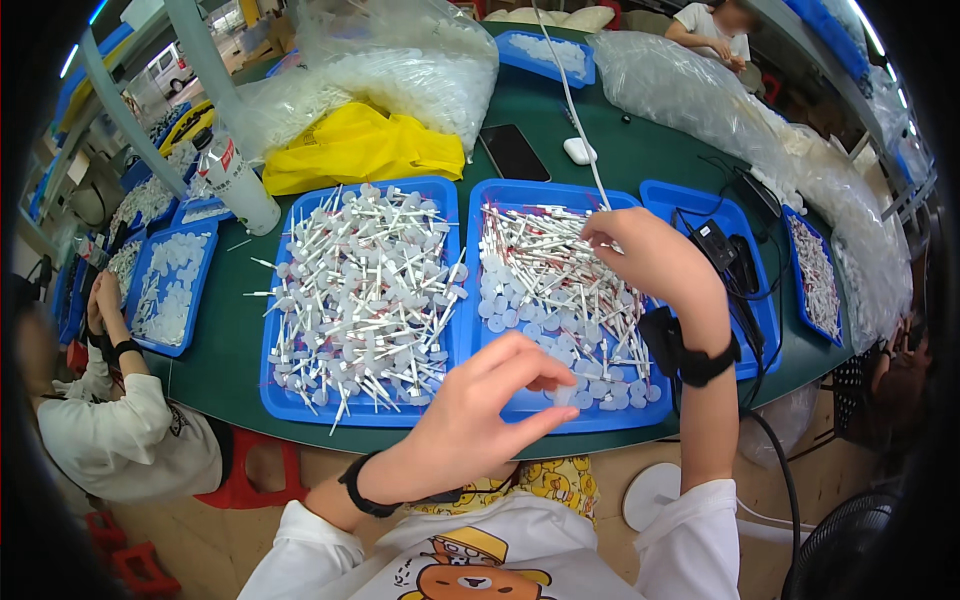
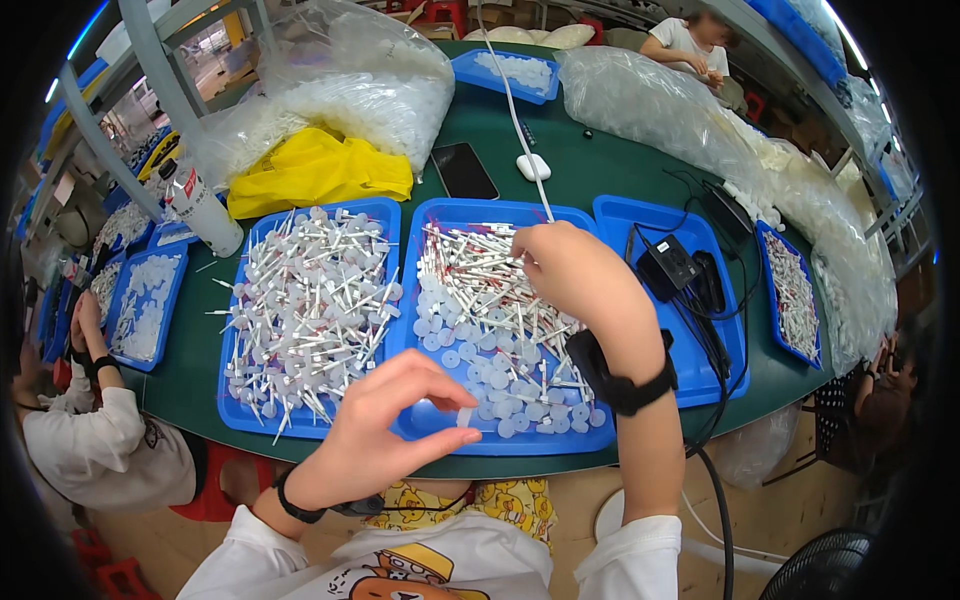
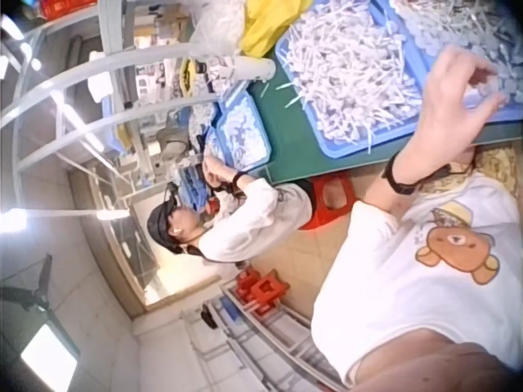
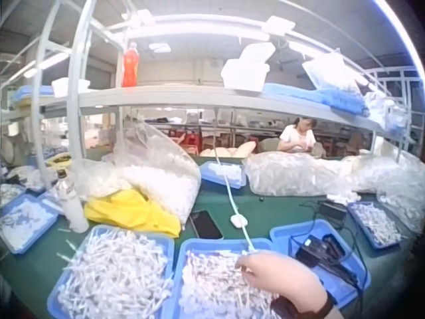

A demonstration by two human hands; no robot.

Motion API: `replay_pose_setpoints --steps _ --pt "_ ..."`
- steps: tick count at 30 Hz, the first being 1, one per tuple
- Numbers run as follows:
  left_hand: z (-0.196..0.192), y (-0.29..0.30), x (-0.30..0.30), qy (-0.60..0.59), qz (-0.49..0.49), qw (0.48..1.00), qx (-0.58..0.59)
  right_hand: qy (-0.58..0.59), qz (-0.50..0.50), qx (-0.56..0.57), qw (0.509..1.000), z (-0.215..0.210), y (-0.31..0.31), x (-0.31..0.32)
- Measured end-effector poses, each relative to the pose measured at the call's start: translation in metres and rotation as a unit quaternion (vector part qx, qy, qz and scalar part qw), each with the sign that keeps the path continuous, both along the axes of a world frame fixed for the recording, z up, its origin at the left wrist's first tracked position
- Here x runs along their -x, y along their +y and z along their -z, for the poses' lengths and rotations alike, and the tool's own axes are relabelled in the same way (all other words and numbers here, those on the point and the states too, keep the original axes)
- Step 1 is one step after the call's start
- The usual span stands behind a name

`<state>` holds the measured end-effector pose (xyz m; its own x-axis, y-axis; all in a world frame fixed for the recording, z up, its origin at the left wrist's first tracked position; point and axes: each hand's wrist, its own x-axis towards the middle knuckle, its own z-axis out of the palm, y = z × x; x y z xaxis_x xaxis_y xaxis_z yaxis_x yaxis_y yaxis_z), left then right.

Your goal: The person repeatedly picks up small white circular discs and thin white sticks from blue trays, inserts the stick into the disc, and places the assembled unit into a separate tray. The process is continuous and repetitive.

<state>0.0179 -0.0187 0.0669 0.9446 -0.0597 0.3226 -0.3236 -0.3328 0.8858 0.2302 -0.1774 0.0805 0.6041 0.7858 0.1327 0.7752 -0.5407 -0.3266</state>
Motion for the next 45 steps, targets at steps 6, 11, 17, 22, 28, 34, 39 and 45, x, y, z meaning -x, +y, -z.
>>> replay_pose_setpoints --steps 6,11,17,22,28,34,39,45 --pt "-0.014 0.025 -0.040 0.045 0.009 0.997 0.056 0.017 -0.015 0.016 1.000 0.053 0.021 -0.052" --pt "0.026 0.038 -0.071 0.144 -0.033 0.976 0.162 -0.073 -0.016 0.039 0.996 0.059 0.029 -0.043" --pt "0.042 0.040 -0.073 0.168 -0.053 0.950 0.256 -0.133 0.004 -0.003 0.991 0.053 0.029 -0.029" --pt "0.027 0.036 -0.078 0.168 -0.042 0.954 0.244 -0.147 0.016 0.031 0.988 0.074 0.024 -0.034" --pt "0.043 0.034 -0.081 0.191 -0.044 0.950 0.244 -0.128 0.044 0.014 0.991 0.060 0.024 -0.024" --pt "0.057 0.034 -0.078 0.179 -0.042 0.932 0.312 -0.136 0.089 -0.052 0.985 0.037 0.012 -0.005" --pt "0.049 0.038 -0.079 0.206 -0.022 0.879 0.430 0.061 0.071 -0.220 0.971 0.021 0.004 0.014" --pt "0.052 0.043 -0.080 0.223 0.066 0.820 0.523 0.443 0.018 -0.365 0.818 0.017 0.005 0.021"
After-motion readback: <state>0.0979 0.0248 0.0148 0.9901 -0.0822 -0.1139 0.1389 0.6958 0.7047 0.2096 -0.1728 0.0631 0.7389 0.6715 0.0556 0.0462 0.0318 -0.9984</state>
